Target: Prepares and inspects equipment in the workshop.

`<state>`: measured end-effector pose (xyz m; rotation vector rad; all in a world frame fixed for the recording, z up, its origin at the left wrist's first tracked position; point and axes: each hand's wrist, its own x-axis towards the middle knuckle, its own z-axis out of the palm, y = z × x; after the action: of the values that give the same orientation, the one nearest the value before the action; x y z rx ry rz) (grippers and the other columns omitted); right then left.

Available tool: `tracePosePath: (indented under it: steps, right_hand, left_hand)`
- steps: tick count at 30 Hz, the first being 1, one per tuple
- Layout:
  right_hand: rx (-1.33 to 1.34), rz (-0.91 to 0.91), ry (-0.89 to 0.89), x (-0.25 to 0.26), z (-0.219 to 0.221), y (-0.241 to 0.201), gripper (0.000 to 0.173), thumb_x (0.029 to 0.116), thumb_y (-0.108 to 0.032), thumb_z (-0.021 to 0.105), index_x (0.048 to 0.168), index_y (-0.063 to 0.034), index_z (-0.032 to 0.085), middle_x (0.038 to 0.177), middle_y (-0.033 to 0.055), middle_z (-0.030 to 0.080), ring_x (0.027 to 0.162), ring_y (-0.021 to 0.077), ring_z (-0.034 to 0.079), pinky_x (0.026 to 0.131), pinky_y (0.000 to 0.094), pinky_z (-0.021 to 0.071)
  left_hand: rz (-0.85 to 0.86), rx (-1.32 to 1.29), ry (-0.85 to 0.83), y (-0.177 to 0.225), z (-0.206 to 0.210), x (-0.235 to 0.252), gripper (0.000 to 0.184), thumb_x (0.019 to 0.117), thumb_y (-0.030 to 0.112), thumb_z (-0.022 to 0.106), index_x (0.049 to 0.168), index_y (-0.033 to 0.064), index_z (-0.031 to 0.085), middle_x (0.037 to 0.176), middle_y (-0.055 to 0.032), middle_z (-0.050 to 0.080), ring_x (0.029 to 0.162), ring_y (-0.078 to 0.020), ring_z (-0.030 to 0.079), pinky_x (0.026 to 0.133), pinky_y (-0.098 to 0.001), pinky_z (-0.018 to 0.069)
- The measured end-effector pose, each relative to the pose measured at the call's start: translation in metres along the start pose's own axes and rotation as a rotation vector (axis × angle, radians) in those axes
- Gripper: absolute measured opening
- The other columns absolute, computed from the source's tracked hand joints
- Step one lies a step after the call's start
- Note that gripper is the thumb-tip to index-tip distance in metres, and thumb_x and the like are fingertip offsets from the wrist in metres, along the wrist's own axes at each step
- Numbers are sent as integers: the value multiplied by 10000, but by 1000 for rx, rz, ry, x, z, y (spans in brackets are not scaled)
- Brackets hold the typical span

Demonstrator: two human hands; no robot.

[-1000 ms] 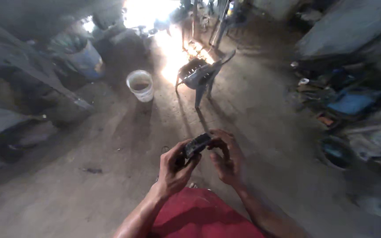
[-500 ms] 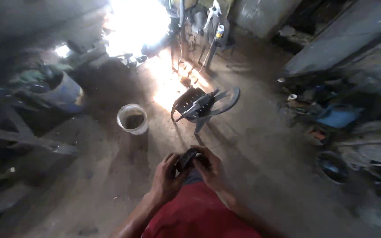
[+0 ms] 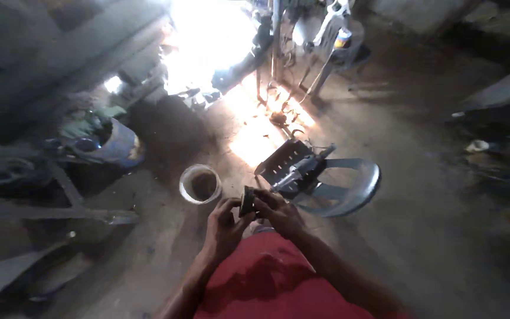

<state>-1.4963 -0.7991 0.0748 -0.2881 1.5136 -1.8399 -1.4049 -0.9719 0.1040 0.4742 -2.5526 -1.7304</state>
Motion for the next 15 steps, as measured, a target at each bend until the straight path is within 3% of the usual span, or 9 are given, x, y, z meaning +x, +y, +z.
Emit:
tracePosePath:
  steps: [2,6,9,11,15]
  right_hand:
    - [63,18,-30,27,-11,-10,441,1066,-232,563,1453,-25,521,1287,121,680,1034,234,721,857,410,641]
    - [152,19,61,76,-35,-19,498,1037,-230,609,1484,-45,490,1280,142,682,1043,255,719,866,429,636]
    - [161,33,141,106,-56,-23,540,1014,-285,661,1474,-52,501,1261,138,691,1062,247,713,898,424,627]
    - [219,59,240,129,-68,-27,502,1017,-247,655,1452,-38,518,1225,162,698,1012,290,728,842,463,649]
    - [367,107,517,182,-89,-33,462,1059,-264,495,1450,-17,486,1140,207,703,920,332,736,772,492,648]
  left_hand:
    - [-21,22,20,5,-1,34,370,875,346,820,1137,104,722,1046,1,720,624,-50,586,553,-233,522]
    - [-28,20,-23,15,0,105,383,833,327,864,1109,109,712,946,22,728,606,-53,611,546,-234,548]
    - [-7,-127,-205,11,-3,161,377,861,274,841,1131,60,687,992,-22,719,692,-87,655,607,-258,586]
    - [-66,-358,-348,5,-7,206,271,932,177,758,1139,25,674,1048,-70,722,787,-149,700,680,-312,629]
    - [-411,-641,-456,-13,-13,314,143,1040,180,561,1087,89,660,722,9,590,520,-55,477,485,-217,450]
